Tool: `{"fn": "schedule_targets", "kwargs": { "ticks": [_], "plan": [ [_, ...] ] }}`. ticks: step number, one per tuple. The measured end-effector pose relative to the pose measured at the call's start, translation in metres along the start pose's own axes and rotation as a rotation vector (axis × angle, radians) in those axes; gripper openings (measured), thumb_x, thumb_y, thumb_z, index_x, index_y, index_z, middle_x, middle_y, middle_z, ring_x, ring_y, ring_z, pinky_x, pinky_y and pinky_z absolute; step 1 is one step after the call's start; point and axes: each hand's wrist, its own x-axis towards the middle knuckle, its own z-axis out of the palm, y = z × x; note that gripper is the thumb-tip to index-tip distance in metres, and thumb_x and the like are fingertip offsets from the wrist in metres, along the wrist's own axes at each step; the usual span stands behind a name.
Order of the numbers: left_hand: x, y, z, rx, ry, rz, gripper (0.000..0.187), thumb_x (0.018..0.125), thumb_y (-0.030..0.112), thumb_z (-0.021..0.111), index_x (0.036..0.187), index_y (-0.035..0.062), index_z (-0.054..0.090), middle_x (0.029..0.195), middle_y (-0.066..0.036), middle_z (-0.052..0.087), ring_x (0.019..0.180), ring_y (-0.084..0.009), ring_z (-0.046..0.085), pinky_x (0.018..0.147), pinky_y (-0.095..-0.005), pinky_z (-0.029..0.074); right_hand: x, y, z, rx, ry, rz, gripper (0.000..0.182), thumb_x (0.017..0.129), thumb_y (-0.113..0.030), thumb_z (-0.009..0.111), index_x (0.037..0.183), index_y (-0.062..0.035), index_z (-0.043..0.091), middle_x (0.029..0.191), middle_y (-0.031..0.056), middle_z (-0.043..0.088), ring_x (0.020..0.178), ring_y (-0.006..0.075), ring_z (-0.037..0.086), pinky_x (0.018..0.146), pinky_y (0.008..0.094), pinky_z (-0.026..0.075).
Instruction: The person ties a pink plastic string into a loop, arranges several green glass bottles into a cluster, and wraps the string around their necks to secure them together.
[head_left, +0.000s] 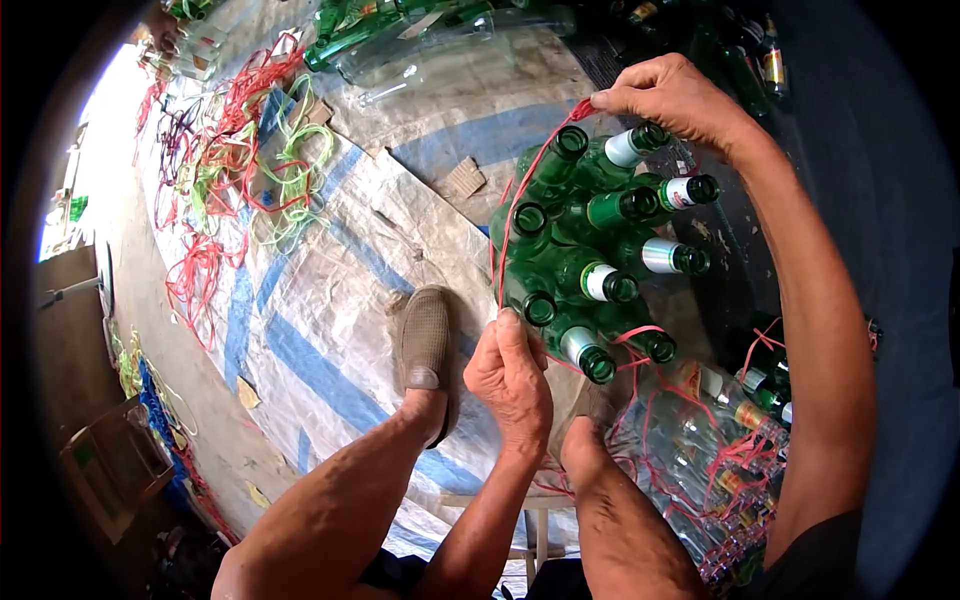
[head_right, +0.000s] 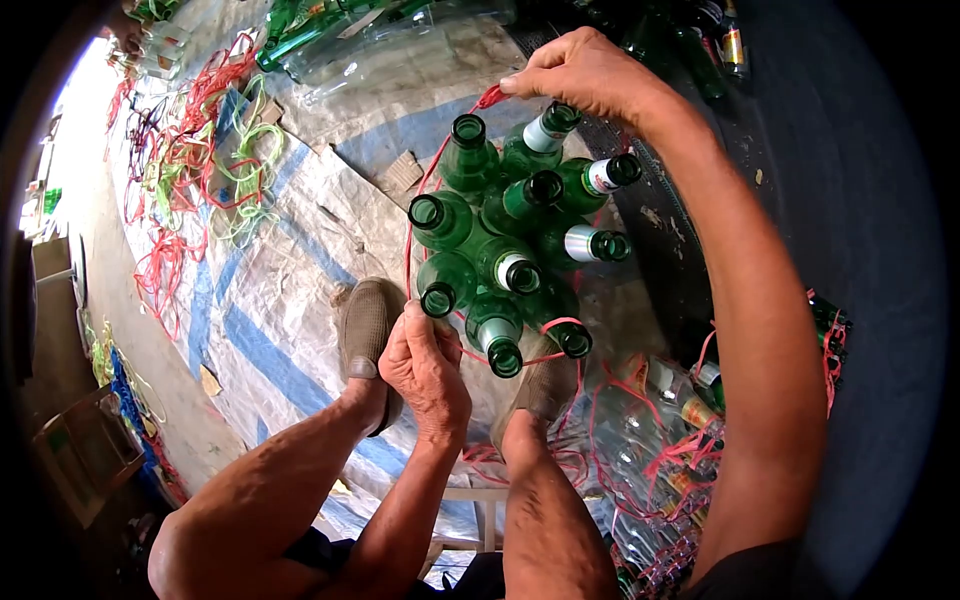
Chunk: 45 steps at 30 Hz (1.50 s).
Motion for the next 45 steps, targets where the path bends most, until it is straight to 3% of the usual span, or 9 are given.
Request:
{"fn": "schedule_targets", "kwargs": {
  "ticks": [4,8,13,27,33,36,37,41,45],
  "plan": [
    [0.001,-0.006,0.001,0.019,-0.007,0.05,0.04,0.109,0.026,0.05,0.073,0.0083,0.054,0.061,0.005,0.048,0.052,-0.002,0.036,0.048,-0.0206,0.026,-0.005,0.008,-0.014,0.183,-0.08,0.283,0.026,0.091,-0.031,0.076,0.084,-0.0057,0.074,0.068,-0.0045,0.06,0.065,0.0053,0.056,0.056,0.0241,0.042],
    [0.002,-0.006,0.002,0.026,0.0,0.073,0.041,0.109,0.026,0.05,0.073,0.0078,0.054,0.061,0.005,0.048,0.052,-0.0019,0.036,0.048,-0.0205,0.026,-0.021,0.01,-0.02,0.171,-0.047,0.253,0.026,0.086,-0.036,0.079,0.083,-0.0095,0.077,0.062,-0.0073,0.053,0.051,0.003,0.037,0.046,0.0256,0.023],
    [0.002,-0.004,0.003,-0.005,0.017,0.037,0.041,0.109,0.025,0.051,0.073,0.0067,0.056,0.06,0.004,0.048,0.05,-0.0023,0.037,0.047,-0.0208,0.027,-0.047,0.002,-0.03,0.215,0.027,0.234,0.027,0.09,-0.03,0.077,0.088,-0.0029,0.077,0.074,-0.0058,0.062,0.068,0.0026,0.052,0.059,0.0234,0.04],
    [-0.002,-0.005,0.004,-0.041,0.029,0.037,0.04,0.108,0.027,0.054,0.074,0.0074,0.058,0.058,0.006,0.045,0.05,-0.0022,0.036,0.046,-0.0213,0.023,-0.124,0.026,0.0,0.471,0.402,0.368,0.023,0.095,-0.023,0.072,0.083,-0.0029,0.072,0.069,-0.0096,0.052,0.064,0.0005,0.042,0.057,0.0213,0.031],
    [-0.029,-0.022,-0.004,0.073,0.013,0.008,0.039,0.106,0.019,0.054,0.07,0.0048,0.053,0.06,0.004,0.049,0.055,-0.0032,0.041,0.05,-0.0228,0.032,-0.15,0.03,0.029,0.543,0.569,0.367,0.021,0.095,-0.021,0.068,0.087,-0.0018,0.072,0.07,-0.0106,0.05,0.065,0.0015,0.04,0.057,0.0223,0.031],
    [-0.049,-0.037,-0.005,0.169,-0.057,-0.004,0.032,0.104,0.017,0.057,0.076,0.002,0.062,0.061,0.003,0.053,0.057,-0.0041,0.046,0.052,-0.023,0.036,-0.158,0.028,0.039,0.52,0.631,0.446,0.02,0.094,-0.02,0.068,0.087,-0.0015,0.072,0.071,-0.01,0.05,0.066,0.0021,0.041,0.058,0.0227,0.032],
    [-0.056,-0.044,-0.005,0.205,-0.069,0.019,0.037,0.107,0.021,0.054,0.078,0.0013,0.066,0.059,0.006,0.052,0.053,-0.0019,0.04,0.049,-0.0206,0.028,-0.161,0.031,0.042,0.541,0.641,0.451,0.02,0.093,-0.02,0.068,0.086,-0.0014,0.072,0.071,-0.0099,0.05,0.066,0.0023,0.041,0.058,0.0228,0.032],
    [-0.078,-0.053,-0.01,0.299,-0.247,0.109,0.025,0.099,0.004,0.059,0.122,-0.0017,0.068,0.102,-0.004,0.072,0.083,-0.0061,0.059,0.071,-0.0222,0.048,-0.174,0.021,0.048,0.522,0.678,0.495,0.021,0.093,-0.018,0.067,0.085,0.0004,0.071,0.069,-0.0095,0.048,0.065,0.0026,0.04,0.057,0.0237,0.031],
    [-0.096,-0.048,0.002,0.259,-0.295,0.119,0.038,0.095,-0.001,0.06,0.133,0.0003,0.062,0.122,-0.008,0.068,0.088,-0.0113,0.062,0.074,-0.0243,0.052,-0.19,0.014,0.058,0.467,0.699,0.531,0.021,0.094,-0.016,0.065,0.085,0.0017,0.071,0.067,-0.0088,0.047,0.063,0.0027,0.039,0.056,0.0242,0.031]
  ]
}}
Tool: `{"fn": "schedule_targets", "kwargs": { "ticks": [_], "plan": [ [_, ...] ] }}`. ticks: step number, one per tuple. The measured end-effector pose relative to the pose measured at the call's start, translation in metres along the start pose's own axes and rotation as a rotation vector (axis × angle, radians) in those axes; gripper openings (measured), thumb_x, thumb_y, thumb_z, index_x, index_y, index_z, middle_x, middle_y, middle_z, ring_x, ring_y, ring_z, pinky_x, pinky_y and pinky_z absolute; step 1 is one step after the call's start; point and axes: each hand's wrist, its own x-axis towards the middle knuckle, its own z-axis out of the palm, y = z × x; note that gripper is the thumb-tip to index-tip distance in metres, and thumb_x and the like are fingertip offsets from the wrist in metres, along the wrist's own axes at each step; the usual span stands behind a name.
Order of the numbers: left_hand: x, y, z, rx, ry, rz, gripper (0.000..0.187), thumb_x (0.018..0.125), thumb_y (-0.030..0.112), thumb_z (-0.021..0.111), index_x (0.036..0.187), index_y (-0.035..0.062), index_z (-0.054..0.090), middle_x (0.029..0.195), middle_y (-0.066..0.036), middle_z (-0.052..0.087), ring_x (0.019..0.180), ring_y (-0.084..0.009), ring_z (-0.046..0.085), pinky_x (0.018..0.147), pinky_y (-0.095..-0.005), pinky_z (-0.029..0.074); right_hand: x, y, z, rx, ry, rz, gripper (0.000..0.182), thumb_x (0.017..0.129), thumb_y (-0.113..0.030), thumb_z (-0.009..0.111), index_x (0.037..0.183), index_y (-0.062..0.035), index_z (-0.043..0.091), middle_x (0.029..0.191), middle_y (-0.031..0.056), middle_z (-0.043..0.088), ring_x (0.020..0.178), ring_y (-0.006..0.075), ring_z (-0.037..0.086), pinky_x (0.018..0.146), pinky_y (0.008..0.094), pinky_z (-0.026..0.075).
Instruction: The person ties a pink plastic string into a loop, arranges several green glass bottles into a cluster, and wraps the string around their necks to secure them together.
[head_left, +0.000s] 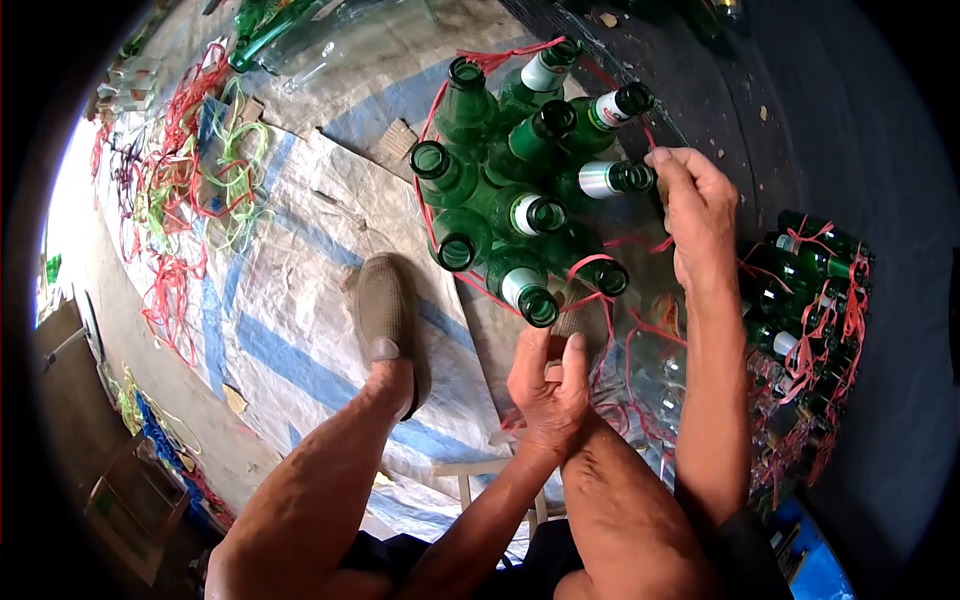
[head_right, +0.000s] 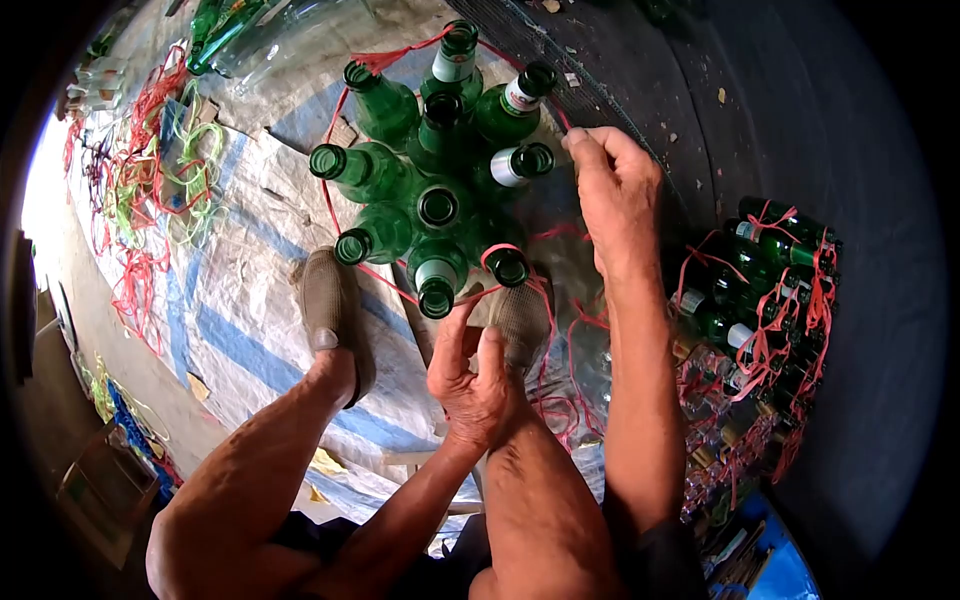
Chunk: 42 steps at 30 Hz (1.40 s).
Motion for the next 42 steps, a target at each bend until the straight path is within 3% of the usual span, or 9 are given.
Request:
{"fn": "schedule_targets", "kwargs": {
  "ticks": [3,4,8,17,23,25,27,35,42],
  "plan": [
    [0.004,0.012,0.012,-0.078,0.006,0.072,0.042,0.094,-0.002,0.061,0.136,-0.0007,0.057,0.132,-0.013,0.065,0.096,-0.0176,0.067,0.077,-0.0286,0.056,-0.012,0.007,0.0,-0.023,0.036,-0.064,0.02,0.095,-0.015,0.063,0.088,0.0025,0.071,0.065,-0.008,0.046,0.061,0.003,0.038,0.055,0.0246,0.03],
    [0.008,0.01,0.009,0.04,-0.089,0.132,0.048,0.096,-0.001,0.061,0.142,-0.0024,0.049,0.146,-0.018,0.055,0.106,-0.0245,0.066,0.082,-0.0339,0.059,-0.016,0.008,-0.001,-0.037,0.035,-0.056,0.019,0.095,-0.015,0.063,0.092,0.0032,0.07,0.065,-0.0073,0.046,0.061,0.0034,0.039,0.055,0.0251,0.032],
    [0.021,0.028,0.018,0.143,-0.146,0.142,0.052,0.099,-0.001,0.055,0.148,-0.0064,0.037,0.157,-0.021,0.04,0.119,-0.0304,0.061,0.087,-0.0382,0.058,-0.027,0.012,-0.002,-0.103,0.074,-0.093,0.02,0.096,-0.016,0.062,0.093,0.0022,0.07,0.066,-0.005,0.05,0.062,0.0041,0.042,0.056,0.0253,0.036],
    [0.05,0.008,0.04,0.199,-0.039,0.38,0.039,0.105,0.007,0.05,0.141,-0.0088,0.047,0.137,-0.028,0.057,0.119,-0.0376,0.06,0.101,-0.0404,0.048,-0.05,0.019,0.001,-0.266,0.099,-0.299,0.019,0.099,-0.016,0.059,0.091,0.0006,0.065,0.07,0.0103,0.059,0.059,0.0163,0.052,0.057,0.0313,0.043],
    [0.052,0.004,0.043,0.202,-0.012,0.408,0.036,0.105,0.008,0.051,0.139,-0.0067,0.049,0.133,-0.025,0.058,0.114,-0.0363,0.061,0.099,-0.0415,0.049,-0.064,0.02,0.002,-0.258,0.046,-0.332,0.017,0.1,-0.013,0.06,0.091,0.001,0.063,0.069,0.0069,0.056,0.06,0.0122,0.049,0.055,0.0301,0.043],
    [0.053,0.002,0.044,0.197,-0.005,0.399,0.035,0.106,0.009,0.051,0.138,-0.0064,0.05,0.131,-0.025,0.059,0.112,-0.0358,0.061,0.098,-0.0412,0.049,-0.07,0.022,0.008,-0.205,0.069,-0.346,0.015,0.099,-0.01,0.061,0.092,0.0023,0.065,0.07,0.0001,0.055,0.063,0.0066,0.045,0.056,0.0253,0.039],
    [0.053,0.006,0.042,0.179,-0.02,0.374,0.037,0.104,0.011,0.052,0.136,-0.0084,0.052,0.133,-0.028,0.058,0.117,-0.0416,0.06,0.1,-0.0436,0.048,-0.074,0.022,0.011,-0.198,0.081,-0.362,0.013,0.098,-0.008,0.061,0.093,0.0026,0.065,0.072,0.0002,0.056,0.064,0.0067,0.046,0.057,0.0247,0.04],
    [0.057,0.008,0.037,0.194,-0.031,0.41,0.035,0.102,0.005,0.054,0.134,-0.0081,0.053,0.126,-0.023,0.061,0.109,-0.0349,0.062,0.096,-0.0402,0.049,-0.085,0.02,0.011,-0.324,0.059,-0.491,0.005,0.094,0.001,0.062,0.097,0.0002,0.066,0.08,0.0139,0.068,0.069,0.0255,0.068,0.064,0.033,0.053],
    [0.06,0.008,0.032,0.203,-0.076,0.384,0.035,0.101,0.005,0.055,0.133,-0.0079,0.054,0.128,-0.024,0.061,0.111,-0.0362,0.062,0.096,-0.0402,0.049,-0.085,0.025,0.011,-0.401,0.056,-0.615,0.013,0.091,0.004,0.06,0.102,0.0015,0.066,0.087,0.0184,0.071,0.078,0.0366,0.072,0.067,0.0389,0.057]
  ]
}}
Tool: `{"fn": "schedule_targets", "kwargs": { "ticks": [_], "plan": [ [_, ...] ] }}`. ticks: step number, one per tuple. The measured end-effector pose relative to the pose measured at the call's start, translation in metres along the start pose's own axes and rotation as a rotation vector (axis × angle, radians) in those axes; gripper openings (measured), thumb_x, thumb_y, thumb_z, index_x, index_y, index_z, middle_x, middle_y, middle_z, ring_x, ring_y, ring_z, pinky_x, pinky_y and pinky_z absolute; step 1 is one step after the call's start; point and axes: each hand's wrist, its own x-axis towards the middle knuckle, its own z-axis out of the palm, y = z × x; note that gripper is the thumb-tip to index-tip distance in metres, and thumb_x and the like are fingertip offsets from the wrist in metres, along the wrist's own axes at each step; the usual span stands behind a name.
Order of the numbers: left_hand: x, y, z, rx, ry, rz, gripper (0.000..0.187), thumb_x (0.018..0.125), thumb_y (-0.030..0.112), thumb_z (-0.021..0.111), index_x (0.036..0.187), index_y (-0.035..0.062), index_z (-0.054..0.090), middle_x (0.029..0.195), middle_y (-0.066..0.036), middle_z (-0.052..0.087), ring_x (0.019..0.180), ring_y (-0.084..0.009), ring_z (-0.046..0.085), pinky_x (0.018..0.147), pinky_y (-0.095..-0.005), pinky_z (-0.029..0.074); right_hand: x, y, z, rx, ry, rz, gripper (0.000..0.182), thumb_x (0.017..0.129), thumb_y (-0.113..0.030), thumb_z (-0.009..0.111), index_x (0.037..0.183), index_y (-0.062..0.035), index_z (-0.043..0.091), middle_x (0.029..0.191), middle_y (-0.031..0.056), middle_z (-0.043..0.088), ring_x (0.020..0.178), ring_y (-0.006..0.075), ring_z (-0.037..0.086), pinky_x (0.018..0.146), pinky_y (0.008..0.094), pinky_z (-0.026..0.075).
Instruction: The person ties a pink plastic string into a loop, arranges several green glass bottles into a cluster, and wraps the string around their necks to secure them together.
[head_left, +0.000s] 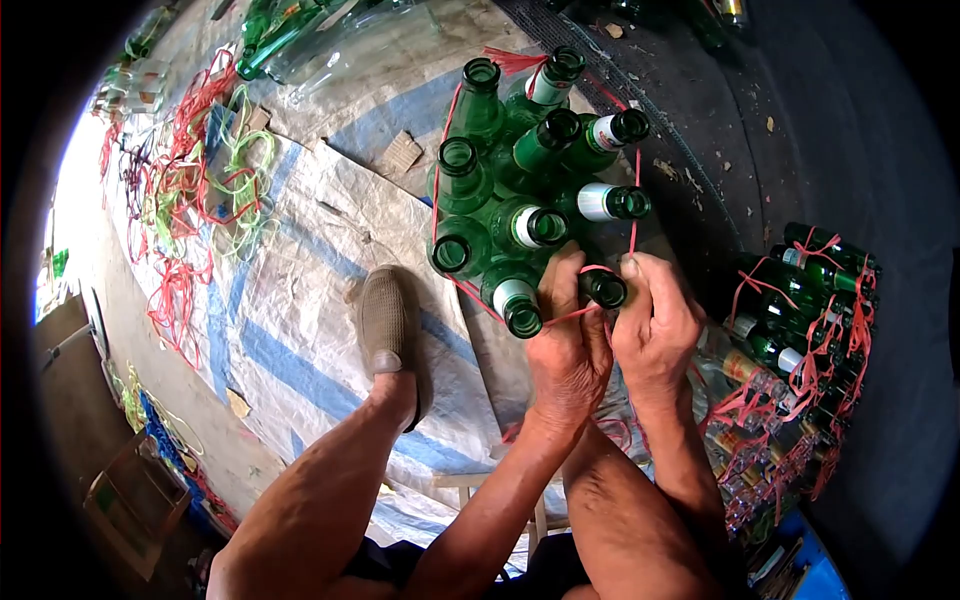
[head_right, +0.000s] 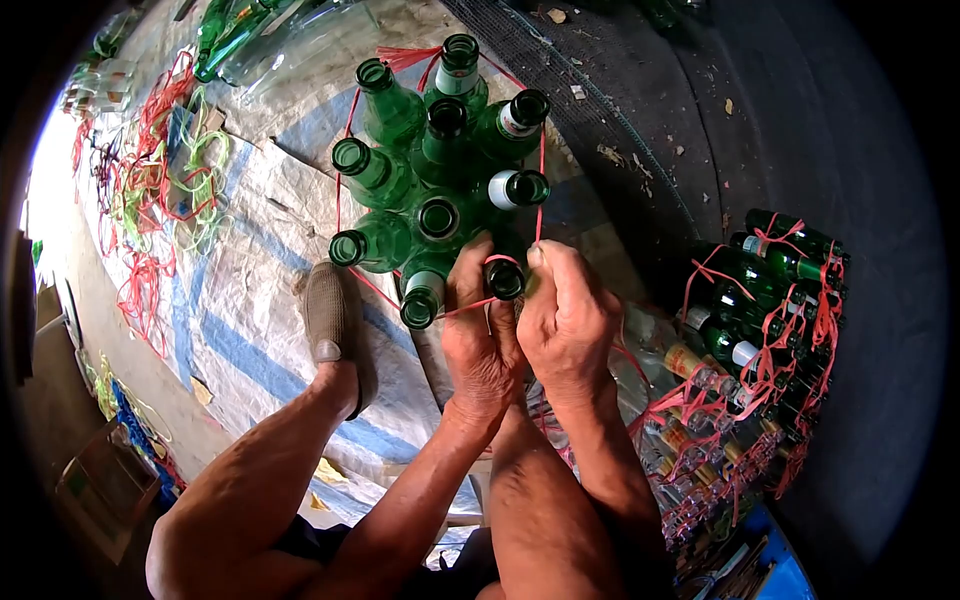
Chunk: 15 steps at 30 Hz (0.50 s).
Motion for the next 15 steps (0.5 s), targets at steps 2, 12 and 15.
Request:
{"fn": "schedule_targets", "kwargs": {
  "ticks": [2,12,15],
  "plan": [
    [0.0,0.001,-0.001,-0.011,-0.008,-0.008,0.035,0.101,0.005,0.055,0.133,-0.0078,0.054,0.128,-0.025,0.061,0.112,-0.0367,0.062,0.096,-0.0403,0.049,-0.002,-0.002,-0.001,-0.015,0.015,-0.016,0.014,0.091,0.004,0.06,0.104,0.0023,0.066,0.088,0.0191,0.071,0.079,0.0373,0.072,0.068,0.0392,0.057],
    [0.001,-0.001,0.001,-0.053,0.04,0.028,0.037,0.1,0.009,0.059,0.135,-0.0049,0.056,0.131,-0.027,0.061,0.112,-0.0419,0.064,0.093,-0.0432,0.053,-0.018,-0.006,-0.019,-0.136,0.057,-0.074,0.014,0.093,0.003,0.063,0.105,0.0069,0.068,0.092,0.0196,0.073,0.079,0.0324,0.073,0.069,0.0353,0.058],
    [0.004,0.001,-0.004,0.004,0.011,0.04,0.039,0.1,0.01,0.06,0.136,-0.0034,0.055,0.133,-0.027,0.06,0.115,-0.0409,0.064,0.094,-0.0415,0.053,-0.02,-0.008,-0.021,-0.124,0.084,-0.093,0.013,0.093,0.002,0.065,0.104,0.0071,0.069,0.091,0.0187,0.074,0.078,0.0314,0.073,0.069,0.0353,0.058]
  ]
}}
